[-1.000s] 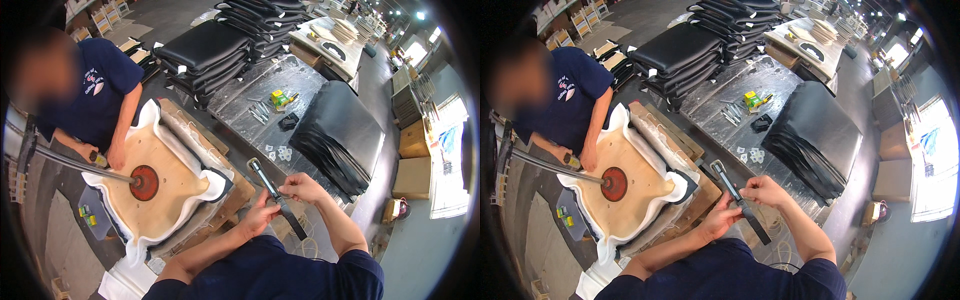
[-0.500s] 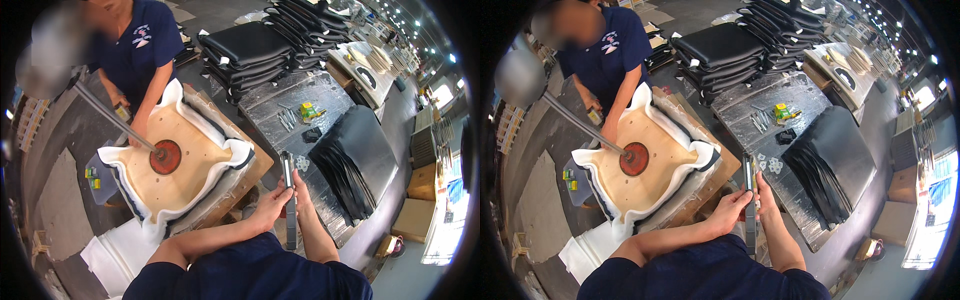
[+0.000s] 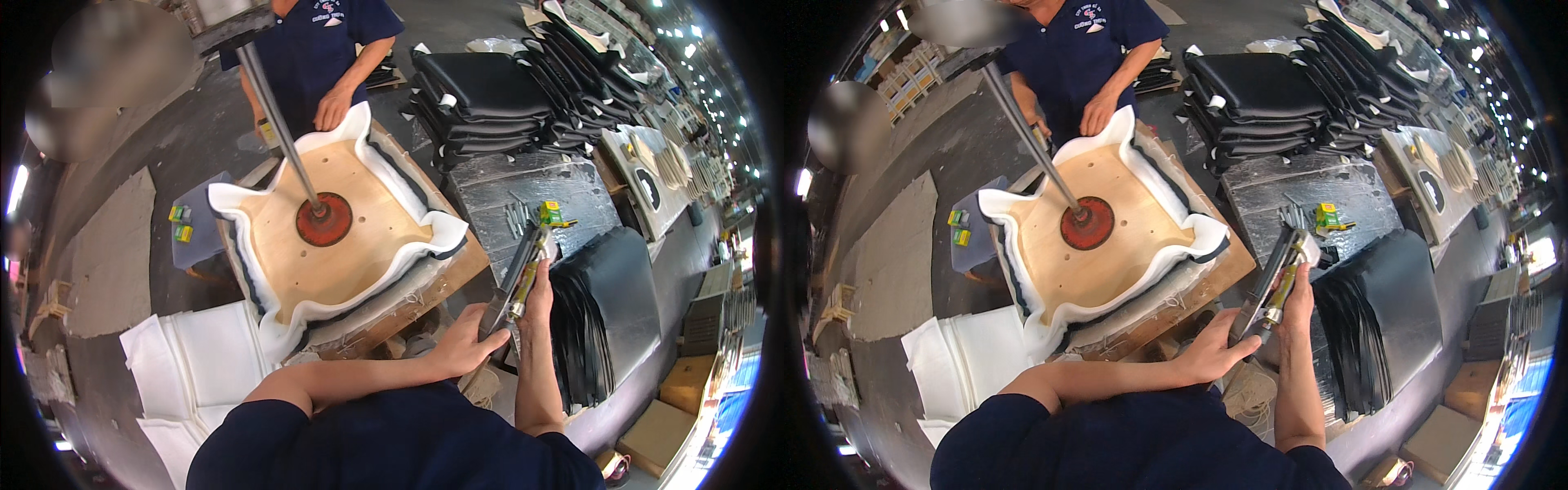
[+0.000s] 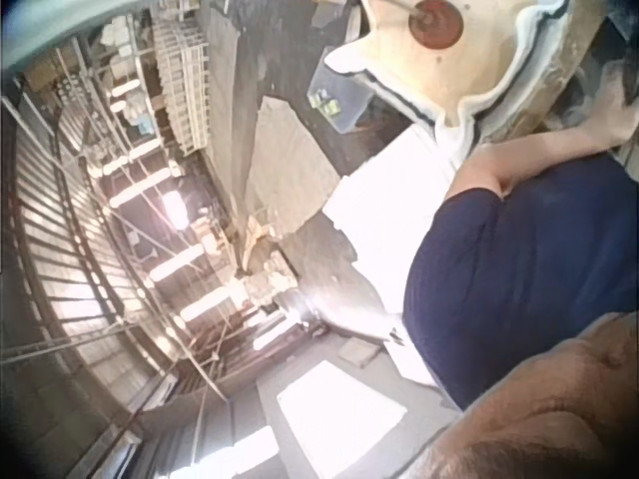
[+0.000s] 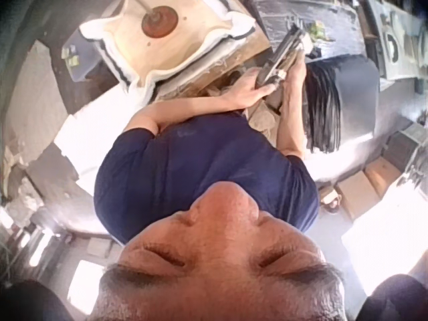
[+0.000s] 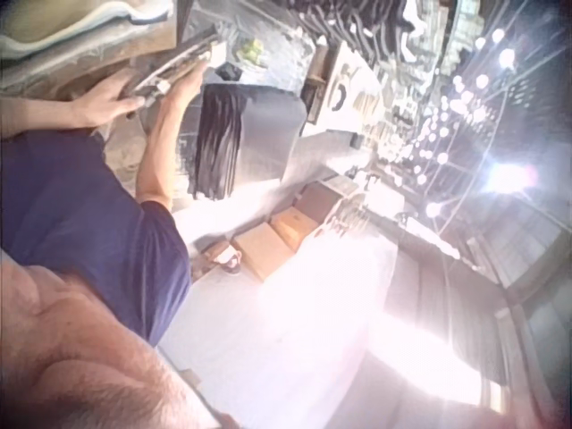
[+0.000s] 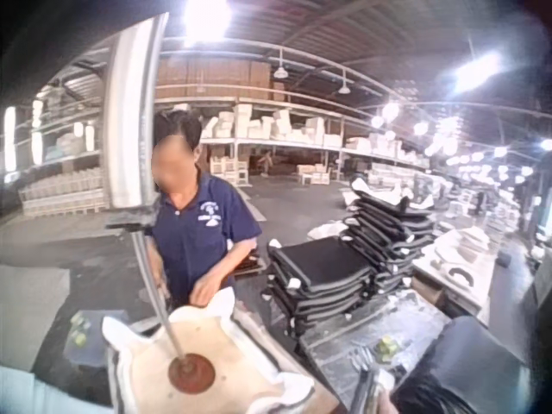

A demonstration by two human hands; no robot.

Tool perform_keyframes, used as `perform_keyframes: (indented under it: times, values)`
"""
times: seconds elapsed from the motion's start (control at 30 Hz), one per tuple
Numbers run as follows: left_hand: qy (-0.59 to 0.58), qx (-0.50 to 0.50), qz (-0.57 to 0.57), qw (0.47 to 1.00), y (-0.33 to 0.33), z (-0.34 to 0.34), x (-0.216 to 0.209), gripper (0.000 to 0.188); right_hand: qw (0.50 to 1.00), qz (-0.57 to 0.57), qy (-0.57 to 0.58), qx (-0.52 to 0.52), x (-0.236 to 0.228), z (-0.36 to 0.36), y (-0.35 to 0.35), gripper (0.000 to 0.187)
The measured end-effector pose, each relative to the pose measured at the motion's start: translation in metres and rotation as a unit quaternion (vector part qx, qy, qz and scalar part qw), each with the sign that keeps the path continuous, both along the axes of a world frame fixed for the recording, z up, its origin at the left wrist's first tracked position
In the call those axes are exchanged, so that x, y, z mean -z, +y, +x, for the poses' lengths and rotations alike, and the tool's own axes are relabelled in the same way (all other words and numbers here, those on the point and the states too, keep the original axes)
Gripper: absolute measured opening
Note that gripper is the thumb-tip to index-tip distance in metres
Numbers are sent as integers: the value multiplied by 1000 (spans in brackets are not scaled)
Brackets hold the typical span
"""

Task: The person aligns a white fabric layer over a wooden cushion base and uses a pneumatic staple gun to secure the fabric edges. A coworker applies adhesive to the base while the person staples the fabric. The person then places a black cushion cover over the assembled base.

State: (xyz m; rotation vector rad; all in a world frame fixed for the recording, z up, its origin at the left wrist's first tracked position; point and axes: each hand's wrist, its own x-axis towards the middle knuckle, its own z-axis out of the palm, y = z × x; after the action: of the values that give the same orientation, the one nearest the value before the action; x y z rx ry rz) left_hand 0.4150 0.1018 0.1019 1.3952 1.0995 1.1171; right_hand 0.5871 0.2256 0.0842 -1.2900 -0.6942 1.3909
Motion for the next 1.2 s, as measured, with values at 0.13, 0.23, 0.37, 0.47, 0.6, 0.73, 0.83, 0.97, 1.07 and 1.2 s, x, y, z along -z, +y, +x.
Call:
perform_keyframes:
  times: [0.13, 0.23, 0.37, 0.47, 0.6, 0.73, 0.83, 0.97, 1.07, 1.2]
  values:
    - [-19, 5, -18, 1000, -1, 4, -7, 55, 998, 14, -66, 2, -6, 5, 13, 65]
    - [-7, 1, 6, 1000, 4, 2, -24, 65, 999, -26, -3, 36, -2, -8, 16, 66]
    - [36, -15, 40, 998, 0, -5, -21, 79, 994, 105, 23, 35, -40, -4, 15, 60]
    - [25, 14, 57, 998, 7, -4, -34, 82, 980, 188, 24, 54, -65, -9, 34, 57]
    - [26, 13, 65, 997, -1, 1, -45, 83, 983, 176, 31, 48, -56, -2, 14, 56]
    - [46, 16, 32, 998, 4, 0, -39, 82, 990, 100, 32, 98, -50, -9, 17, 56]
    - [54, 21, 23, 998, 2, 6, -33, 83, 991, 110, 24, 68, -36, 10, 14, 57]
    - [92, -14, 61, 994, 16, 6, -26, 78, 997, 65, 4, 46, -27, -5, -4, 59]
    - [107, -53, 83, 989, 32, 7, -25, 63, 999, 12, 18, 37, -13, -20, -22, 62]
    - [92, -57, 25, 994, 50, -1, -26, 47, 1000, 26, 6, -6, 9, -34, -40, 62]
